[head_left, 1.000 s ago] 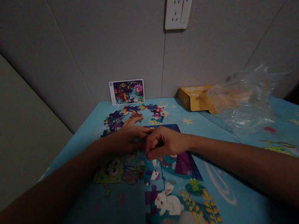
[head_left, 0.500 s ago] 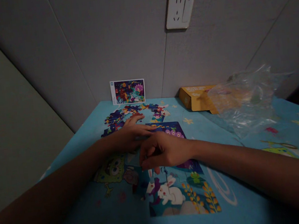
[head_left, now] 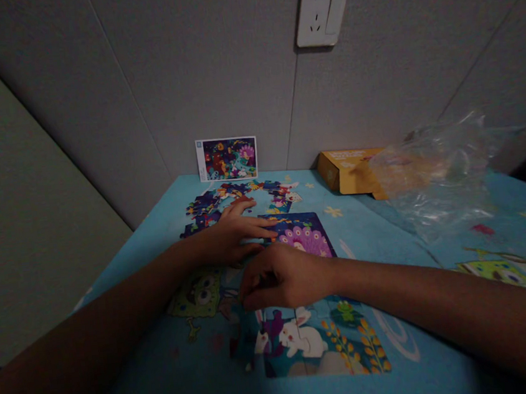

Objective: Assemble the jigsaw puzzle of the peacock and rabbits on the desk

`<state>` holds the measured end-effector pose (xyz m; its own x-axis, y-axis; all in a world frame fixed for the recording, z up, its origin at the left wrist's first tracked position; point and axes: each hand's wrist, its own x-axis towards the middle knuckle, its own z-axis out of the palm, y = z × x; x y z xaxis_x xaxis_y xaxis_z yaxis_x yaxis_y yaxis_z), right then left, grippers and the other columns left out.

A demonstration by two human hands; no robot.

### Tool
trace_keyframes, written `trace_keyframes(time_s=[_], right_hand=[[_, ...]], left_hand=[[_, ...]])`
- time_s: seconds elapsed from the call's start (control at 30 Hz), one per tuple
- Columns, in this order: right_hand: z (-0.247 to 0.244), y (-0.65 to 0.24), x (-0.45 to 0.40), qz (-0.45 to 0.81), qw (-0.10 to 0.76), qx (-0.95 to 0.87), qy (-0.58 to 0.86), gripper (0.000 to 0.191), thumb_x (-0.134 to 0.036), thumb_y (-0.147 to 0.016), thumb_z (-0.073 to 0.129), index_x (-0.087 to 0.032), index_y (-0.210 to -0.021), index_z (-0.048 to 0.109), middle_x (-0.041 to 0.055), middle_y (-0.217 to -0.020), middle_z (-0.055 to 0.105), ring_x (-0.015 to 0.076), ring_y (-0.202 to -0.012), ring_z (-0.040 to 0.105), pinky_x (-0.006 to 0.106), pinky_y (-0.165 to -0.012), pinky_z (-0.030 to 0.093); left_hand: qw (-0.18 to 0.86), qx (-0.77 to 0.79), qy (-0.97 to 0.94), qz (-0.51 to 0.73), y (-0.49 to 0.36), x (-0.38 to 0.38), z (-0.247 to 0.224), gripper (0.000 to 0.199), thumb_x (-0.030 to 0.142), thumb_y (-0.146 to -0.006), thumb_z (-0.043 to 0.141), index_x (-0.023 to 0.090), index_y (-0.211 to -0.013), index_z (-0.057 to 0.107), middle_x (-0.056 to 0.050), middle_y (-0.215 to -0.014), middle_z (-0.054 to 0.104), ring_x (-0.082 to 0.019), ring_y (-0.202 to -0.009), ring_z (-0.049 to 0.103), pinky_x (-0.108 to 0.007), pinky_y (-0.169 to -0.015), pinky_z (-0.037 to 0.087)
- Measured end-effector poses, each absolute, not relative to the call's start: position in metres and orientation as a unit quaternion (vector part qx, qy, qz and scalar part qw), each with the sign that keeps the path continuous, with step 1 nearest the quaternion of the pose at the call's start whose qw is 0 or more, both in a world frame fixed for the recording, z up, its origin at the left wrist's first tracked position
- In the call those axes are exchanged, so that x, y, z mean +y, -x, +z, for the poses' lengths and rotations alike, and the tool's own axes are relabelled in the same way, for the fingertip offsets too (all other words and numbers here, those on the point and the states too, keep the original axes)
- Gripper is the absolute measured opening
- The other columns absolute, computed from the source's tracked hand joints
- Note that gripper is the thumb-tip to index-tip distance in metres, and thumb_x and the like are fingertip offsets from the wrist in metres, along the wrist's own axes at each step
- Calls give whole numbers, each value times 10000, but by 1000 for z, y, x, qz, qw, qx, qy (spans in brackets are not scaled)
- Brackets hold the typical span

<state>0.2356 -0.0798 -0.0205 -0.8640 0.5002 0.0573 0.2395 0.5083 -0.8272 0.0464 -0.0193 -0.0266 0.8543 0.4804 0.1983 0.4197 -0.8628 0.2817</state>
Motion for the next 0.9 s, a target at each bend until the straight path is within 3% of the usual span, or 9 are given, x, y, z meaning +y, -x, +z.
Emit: trace_keyframes(time_s=[0.27, 0.37, 0.5, 0.63, 0.77, 0.9], right_hand=[[-23, -233, -80, 444, 177, -848, 229, 160, -310, -813, 719, -152, -831, 731, 11, -755, 654, 101, -641, 531, 240, -595, 403], [-24, -235, -76, 449, 218, -827, 259, 148, -293, -838, 669, -150, -836, 705, -10, -683, 606, 92, -602, 484, 233, -570, 362], [-24, -254, -42, 423, 308, -776, 352, 218, -334, -866, 583, -139, -830, 674, -16, -611, 568, 100, -548, 453, 240, -549, 340], [-26, -292, 9, 259, 439, -683, 524, 272, -374, -837, 606, -118, -844, 698, 66, -797, 687, 161, -721, 588, 265, -668, 414], [-33, -319, 35, 135, 341, -657, 658, 274, -319, -869, 556, -116, -884, 740, 105, -852, 733, 206, -783, 647, 287, -692, 426], [-38, -320, 35, 66, 271, -672, 686, 293, -324, -909, 521, -142, -964, 744, 129, -965, 743, 247, -890, 674, 312, -753, 448]], left_hand=[[122, 244, -954, 124, -46, -18, -28, 372, 260, -892, 644, 371, -1248, 649, 25, -1438, 556, -342, -1468, 192, -664, -1143, 99], [117, 256, -950, 135, -44, -17, -27, 378, 305, -884, 642, 348, -1259, 648, -1, -1417, 579, -351, -1438, 250, -623, -1139, 164], [70, 342, -919, 181, -37, -9, -23, 387, 266, -920, 514, 301, -1285, 639, -34, -1370, 615, -328, -1347, 369, -568, -1105, 251], [17, 464, -861, 208, -27, 5, -25, 404, 257, -894, 489, 281, -1259, 661, -36, -1336, 639, -372, -1291, 382, -616, -1067, 251], [-4, 548, -801, 242, -13, 15, -30, 372, 257, -839, 565, 272, -1188, 695, -74, -1267, 665, -424, -1266, 362, -655, -1026, 256], [-36, 606, -759, 237, -2, 18, -25, 378, 213, -804, 578, 261, -1152, 717, -103, -1245, 654, -449, -1258, 361, -676, -999, 276]])
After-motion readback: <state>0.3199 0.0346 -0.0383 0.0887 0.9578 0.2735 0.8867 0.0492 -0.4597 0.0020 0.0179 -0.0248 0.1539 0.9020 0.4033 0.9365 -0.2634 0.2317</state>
